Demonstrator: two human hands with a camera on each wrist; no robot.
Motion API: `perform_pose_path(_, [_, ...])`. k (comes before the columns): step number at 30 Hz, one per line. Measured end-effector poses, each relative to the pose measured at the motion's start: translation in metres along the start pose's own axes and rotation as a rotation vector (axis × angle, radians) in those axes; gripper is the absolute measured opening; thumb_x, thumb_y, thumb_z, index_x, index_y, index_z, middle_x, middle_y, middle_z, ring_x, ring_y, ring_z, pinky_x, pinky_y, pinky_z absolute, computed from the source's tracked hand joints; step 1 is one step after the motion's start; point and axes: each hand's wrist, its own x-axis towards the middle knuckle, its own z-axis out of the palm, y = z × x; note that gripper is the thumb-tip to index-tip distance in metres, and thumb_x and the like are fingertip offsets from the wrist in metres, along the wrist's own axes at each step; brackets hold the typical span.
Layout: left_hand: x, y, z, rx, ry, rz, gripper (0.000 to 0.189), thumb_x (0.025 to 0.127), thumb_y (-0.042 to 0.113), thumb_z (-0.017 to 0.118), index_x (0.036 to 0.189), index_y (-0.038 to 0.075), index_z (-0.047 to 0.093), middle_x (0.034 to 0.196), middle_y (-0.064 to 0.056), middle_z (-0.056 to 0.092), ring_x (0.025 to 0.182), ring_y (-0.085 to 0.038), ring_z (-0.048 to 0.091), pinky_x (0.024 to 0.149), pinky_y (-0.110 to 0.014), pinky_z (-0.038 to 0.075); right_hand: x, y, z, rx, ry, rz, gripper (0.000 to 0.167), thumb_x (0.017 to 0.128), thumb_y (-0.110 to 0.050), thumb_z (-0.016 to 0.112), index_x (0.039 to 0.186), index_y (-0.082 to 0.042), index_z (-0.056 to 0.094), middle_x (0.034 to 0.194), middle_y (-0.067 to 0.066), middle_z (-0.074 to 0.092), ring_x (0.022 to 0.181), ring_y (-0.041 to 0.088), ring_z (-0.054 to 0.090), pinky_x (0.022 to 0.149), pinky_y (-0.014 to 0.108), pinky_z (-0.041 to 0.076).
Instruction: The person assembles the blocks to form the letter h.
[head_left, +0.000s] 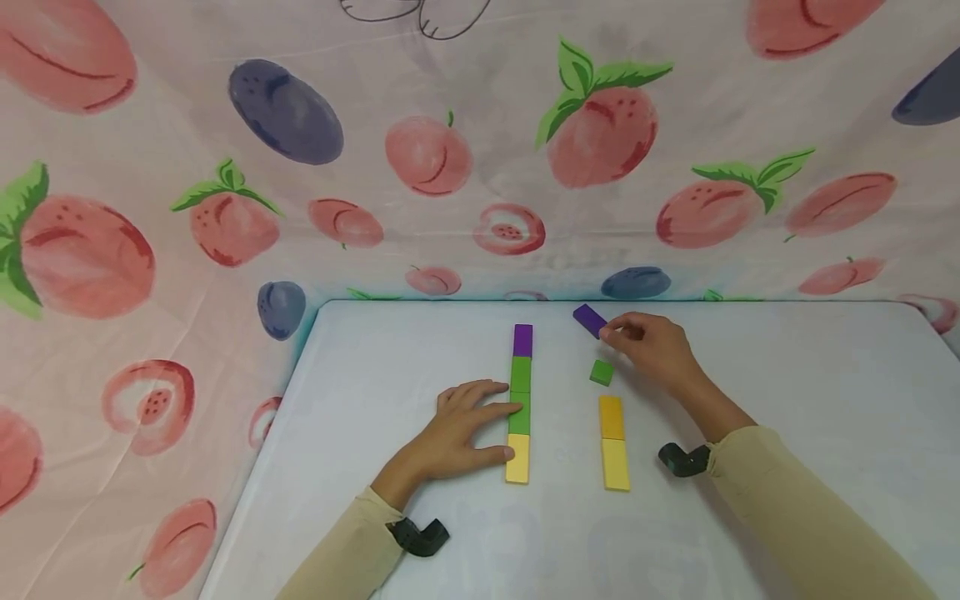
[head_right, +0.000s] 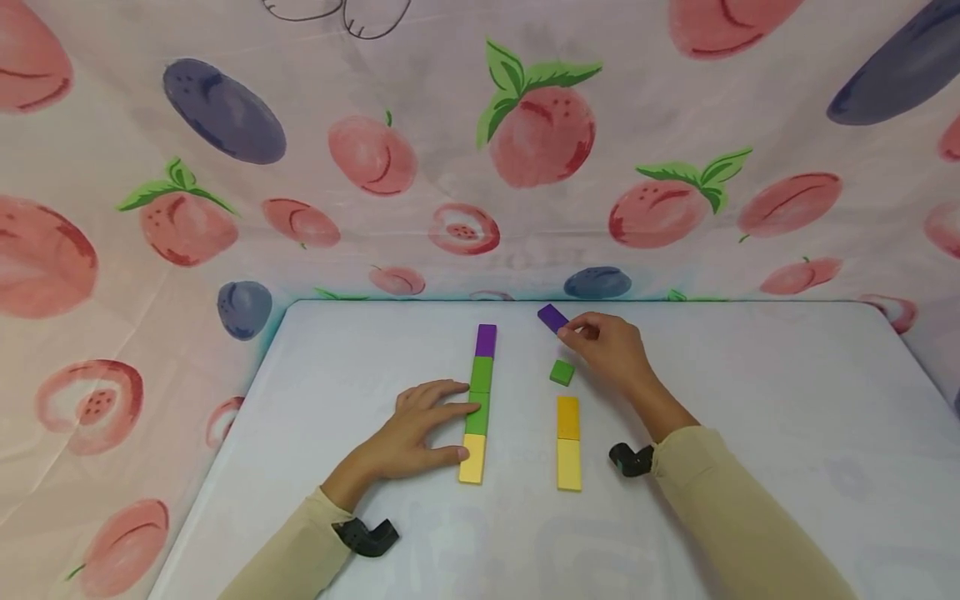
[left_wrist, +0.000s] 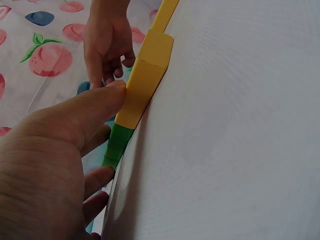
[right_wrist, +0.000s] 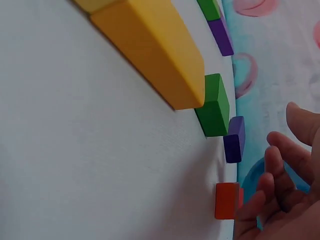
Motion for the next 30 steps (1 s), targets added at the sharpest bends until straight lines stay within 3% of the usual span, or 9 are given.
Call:
perform_pose_path(5, [0.0,0.001,-0.001,-0.007,0.001,0.0,0.061,0.092,0.056,0.066,0.148,0.037,0.053,0.162,0.003,0.038,0.152,-0.02,0.026,0.119,-0.059,0.017,0.014,0.002,0.003,-0.082,0.089,-0.068,0.038,0.098,-0.039,0.067,0.119,-0.008,0.074,0.096,0.015,0.066,0.092,0.03,0.055,0.076,0.036,0.043])
perform_pose_path(9, [-0.001,0.001,-0.001,-0.011,0.003,0.003,0.061,0.092,0.056,0.066,0.148,0.036,0.053,0.162,0.003,0.038,0.152,-0.021,0.026,0.118,-0.059,0.017,0.024,0.005,0.005,-0.105,0.115,-0.084,0.038,0.095,-0.037,0.071,0.119,-0.008,0.076,0.089,0.015,0.066,0.087,0.03,0.054,0.074,0.037,0.039])
perform_pose_path(12, [-0.001,0.0,-0.001,-0.003,0.003,0.005,0.061,0.092,0.056,0.065,0.149,0.037,0.053,0.162,0.003,0.038,0.152,-0.021,0.026,0.118,-0.059,0.018,0.029,0.007,0.006,-0.114,0.094,-0.033,0.041,0.095,-0.039,0.072,0.122,-0.01,0.075,0.095,0.016,0.069,0.092,0.032,0.056,0.075,0.04,0.042])
perform_pose_path(15, [0.0,0.0,0.0,0.003,0.001,0.004,0.061,0.092,0.057,0.065,0.149,0.037,0.052,0.162,0.004,0.037,0.152,-0.02,0.026,0.118,-0.059,0.018,0.031,0.007,0.007,-0.124,0.06,0.06,0.043,0.095,-0.044,0.07,0.126,-0.014,0.073,0.11,0.015,0.07,0.107,0.035,0.055,0.084,0.052,0.045])
perform_pose_path(19, [0.0,0.0,0.0,0.004,0.0,-0.001,0.061,0.092,0.056,0.066,0.148,0.037,0.053,0.162,0.004,0.037,0.152,-0.02,0.026,0.119,-0.059,0.017,0.034,0.004,0.007,-0.126,0.014,0.16,0.045,0.095,-0.048,0.068,0.128,-0.018,0.072,0.12,0.016,0.067,0.124,0.042,0.047,0.096,0.072,0.036])
perform_pose_path(24, [0.0,0.0,-0.001,0.006,0.001,-0.006,0.061,0.092,0.056,0.066,0.148,0.037,0.053,0.162,0.004,0.038,0.152,-0.019,0.026,0.119,-0.059,0.017,0.037,0.003,0.008,-0.13,0.003,0.185,0.044,0.095,-0.048,0.068,0.125,-0.017,0.074,0.131,0.019,0.064,0.136,0.048,0.038,0.101,0.082,0.024])
perform_pose_path(30, [0.0,0.0,0.0,-0.002,0.005,0.0,0.061,0.092,0.056,0.066,0.148,0.037,0.053,0.161,0.003,0.038,0.152,-0.02,0.026,0.119,-0.059,0.017,0.039,0.007,0.01,-0.161,0.011,0.175,0.045,0.094,-0.048,0.069,0.123,-0.014,0.075,0.138,0.023,0.058,0.135,0.051,0.036,0.101,0.084,0.022])
